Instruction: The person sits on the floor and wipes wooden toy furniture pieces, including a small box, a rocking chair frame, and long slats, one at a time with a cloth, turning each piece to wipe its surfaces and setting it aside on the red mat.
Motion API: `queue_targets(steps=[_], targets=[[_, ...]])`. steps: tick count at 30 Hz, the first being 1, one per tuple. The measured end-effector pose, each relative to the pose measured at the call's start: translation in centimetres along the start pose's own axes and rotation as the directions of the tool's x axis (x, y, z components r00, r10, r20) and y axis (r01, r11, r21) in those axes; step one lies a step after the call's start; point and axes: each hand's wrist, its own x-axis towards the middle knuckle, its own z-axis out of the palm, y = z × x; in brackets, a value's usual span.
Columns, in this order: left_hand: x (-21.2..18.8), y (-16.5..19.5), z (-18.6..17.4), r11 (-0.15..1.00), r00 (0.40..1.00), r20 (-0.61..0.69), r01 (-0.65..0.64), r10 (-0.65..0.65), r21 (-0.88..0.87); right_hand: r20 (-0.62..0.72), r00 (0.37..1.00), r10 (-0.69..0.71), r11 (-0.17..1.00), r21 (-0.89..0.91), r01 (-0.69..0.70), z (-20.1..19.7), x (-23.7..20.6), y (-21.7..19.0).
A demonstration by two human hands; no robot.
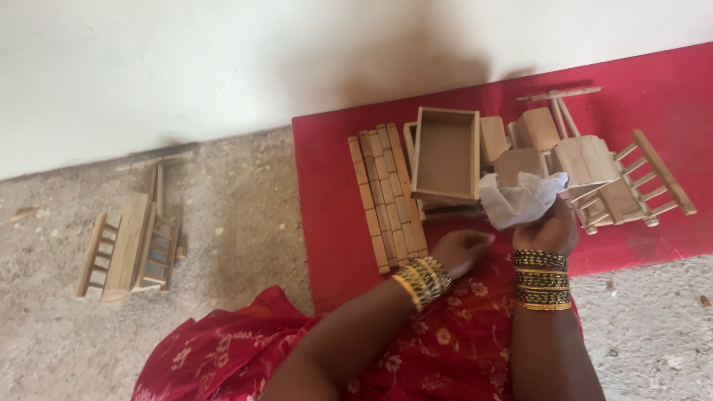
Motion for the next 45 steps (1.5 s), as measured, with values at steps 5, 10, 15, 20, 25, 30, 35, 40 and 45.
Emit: queue_targets(steps=[5,10,15,20,25,30,35,40,45], targets=[[-5.2,-4.2,-8.7,0.908,0.992,0.111,-0.106,0.066,0.406,0.021,0.998,0.057,0.998,0.002,-0.057,0.1,-0.4,0.1],[-14.1,-9.2,-25.2,0.631,0.967,-0.253,0.191,0.009,0.752,0.179,0.971,0.157,0.987,-0.048,-0.15,1.2,-1.1,0.5],[-26.5,-9.9,-37.7,0.499,0.257,-0.966,0.836,0.009,0.227,0.198,0.967,0.157,0.985,-0.098,-0.14,1.4,-1.7,1.4],[-33.5,-10.1,-40.8,-0.18,0.307,-0.95,0.94,0.066,0.291,0.157,0.976,0.148,0.985,-0.112,-0.131,1.3,-2.1,2.0],[-34.6,-10.8,-43.8,0.235,-0.011,-0.96,0.969,-0.281,-0.08,0.181,0.982,0.044,0.956,-0.293,0.011,2.1,-3.3,2.3],[-36.6,-11.6,-44.4,0.447,-0.094,-0.968,0.874,-0.232,-0.192,0.192,0.979,0.067,0.935,-0.354,0.006,3.5,-4.0,3.0],[-36.4,-9.7,-43.7,0.683,-0.268,-0.959,0.718,0.092,-0.135,0.209,0.974,0.085,0.921,-0.388,0.002,4.9,-4.9,3.6],[-34.3,-5.6,-41.0,0.987,-0.08,-0.991,0.106,-0.11,-0.119,0.23,0.968,0.102,0.901,-0.433,0.008,5.0,-5.5,3.9],[-29.5,-4.8,-30.5,0.427,0.583,-0.673,-0.521,-0.455,-0.739,0.341,0.935,0.093,0.869,-0.487,0.091,5.3,-7.6,5.4]])
